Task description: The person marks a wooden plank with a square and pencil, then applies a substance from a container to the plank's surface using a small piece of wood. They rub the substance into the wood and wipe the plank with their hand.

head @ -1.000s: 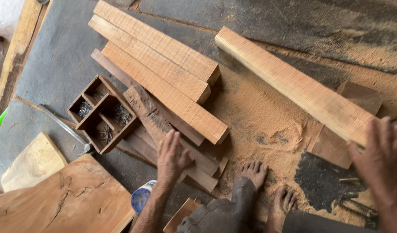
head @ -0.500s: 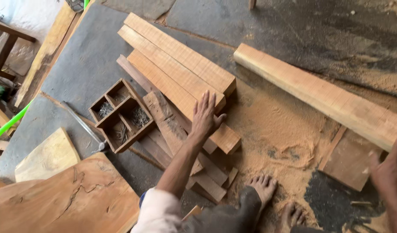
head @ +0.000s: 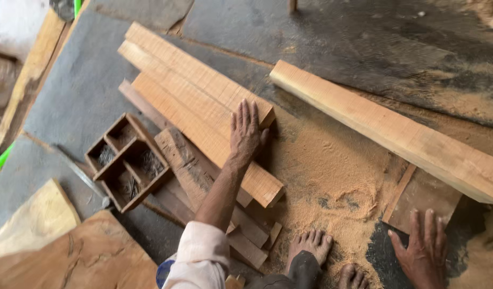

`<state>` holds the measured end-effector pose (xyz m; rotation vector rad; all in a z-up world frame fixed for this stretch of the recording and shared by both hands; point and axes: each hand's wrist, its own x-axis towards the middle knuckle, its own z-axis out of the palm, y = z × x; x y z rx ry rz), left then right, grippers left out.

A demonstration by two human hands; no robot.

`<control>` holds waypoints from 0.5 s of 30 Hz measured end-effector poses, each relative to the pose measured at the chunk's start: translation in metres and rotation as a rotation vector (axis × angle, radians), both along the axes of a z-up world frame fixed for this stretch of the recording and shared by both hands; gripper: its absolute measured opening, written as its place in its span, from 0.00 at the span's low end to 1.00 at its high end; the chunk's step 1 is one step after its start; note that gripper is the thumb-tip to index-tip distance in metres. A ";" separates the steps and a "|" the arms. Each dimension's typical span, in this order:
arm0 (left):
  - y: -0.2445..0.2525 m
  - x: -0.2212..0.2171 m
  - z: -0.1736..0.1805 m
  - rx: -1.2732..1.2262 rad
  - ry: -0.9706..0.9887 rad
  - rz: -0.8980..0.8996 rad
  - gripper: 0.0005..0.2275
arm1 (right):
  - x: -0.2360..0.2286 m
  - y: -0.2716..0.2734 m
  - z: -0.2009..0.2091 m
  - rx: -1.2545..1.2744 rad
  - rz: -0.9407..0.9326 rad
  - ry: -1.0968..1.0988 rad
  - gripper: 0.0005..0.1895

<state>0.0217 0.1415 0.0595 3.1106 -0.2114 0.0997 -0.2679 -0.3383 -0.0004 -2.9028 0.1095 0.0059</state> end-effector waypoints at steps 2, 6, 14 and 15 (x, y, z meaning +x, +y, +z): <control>-0.002 -0.005 0.007 -0.061 0.107 0.019 0.46 | 0.005 0.001 0.007 0.021 -0.019 0.021 0.48; -0.021 -0.054 0.015 -0.171 0.093 -0.142 0.46 | 0.015 0.001 0.036 0.078 -0.040 0.032 0.46; -0.032 -0.143 0.041 0.129 0.279 -0.582 0.49 | 0.034 -0.046 0.062 0.052 -0.267 -0.283 0.48; -0.021 -0.148 0.052 0.225 0.300 -0.600 0.50 | 0.036 -0.057 0.057 0.105 -0.312 -0.298 0.48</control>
